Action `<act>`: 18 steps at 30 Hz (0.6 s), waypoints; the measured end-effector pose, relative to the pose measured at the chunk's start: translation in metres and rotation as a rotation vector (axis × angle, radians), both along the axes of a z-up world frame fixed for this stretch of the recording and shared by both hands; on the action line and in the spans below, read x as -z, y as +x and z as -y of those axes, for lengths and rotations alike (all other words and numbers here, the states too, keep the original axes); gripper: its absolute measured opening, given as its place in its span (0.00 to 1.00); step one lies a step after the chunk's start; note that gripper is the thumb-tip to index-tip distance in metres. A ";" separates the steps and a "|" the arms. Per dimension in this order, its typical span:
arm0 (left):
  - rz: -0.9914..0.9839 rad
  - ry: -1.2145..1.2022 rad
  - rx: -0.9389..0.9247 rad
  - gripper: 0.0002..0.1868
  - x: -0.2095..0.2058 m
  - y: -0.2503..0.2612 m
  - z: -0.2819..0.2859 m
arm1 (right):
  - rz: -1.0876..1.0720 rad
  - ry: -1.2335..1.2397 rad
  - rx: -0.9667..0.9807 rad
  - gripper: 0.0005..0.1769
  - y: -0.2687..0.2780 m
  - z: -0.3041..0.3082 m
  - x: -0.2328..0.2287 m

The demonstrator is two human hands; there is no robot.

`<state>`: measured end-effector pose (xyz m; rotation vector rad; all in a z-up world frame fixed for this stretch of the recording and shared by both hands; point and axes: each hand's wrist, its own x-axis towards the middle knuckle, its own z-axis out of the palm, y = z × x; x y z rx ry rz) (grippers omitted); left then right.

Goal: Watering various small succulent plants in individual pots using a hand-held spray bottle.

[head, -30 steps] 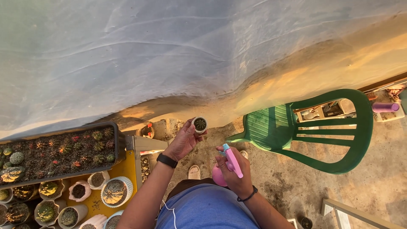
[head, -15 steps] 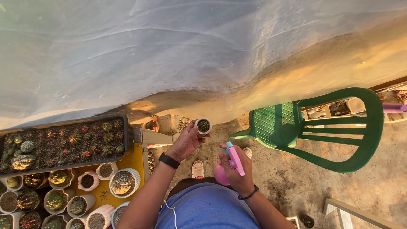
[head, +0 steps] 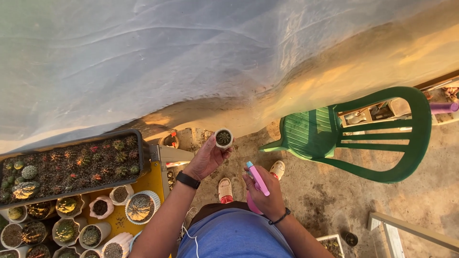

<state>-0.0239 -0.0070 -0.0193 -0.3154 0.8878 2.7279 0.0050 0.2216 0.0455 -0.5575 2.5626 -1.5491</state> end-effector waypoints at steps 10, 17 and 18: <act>-0.005 0.027 -0.011 0.31 0.004 -0.003 -0.002 | -0.114 0.077 0.042 0.10 -0.007 -0.007 0.011; 0.033 0.061 -0.025 0.33 0.005 -0.004 -0.002 | -0.037 0.097 0.036 0.15 -0.012 -0.009 0.013; 0.022 0.069 -0.024 0.33 0.007 -0.003 -0.003 | -0.029 0.105 0.031 0.14 -0.012 -0.009 0.013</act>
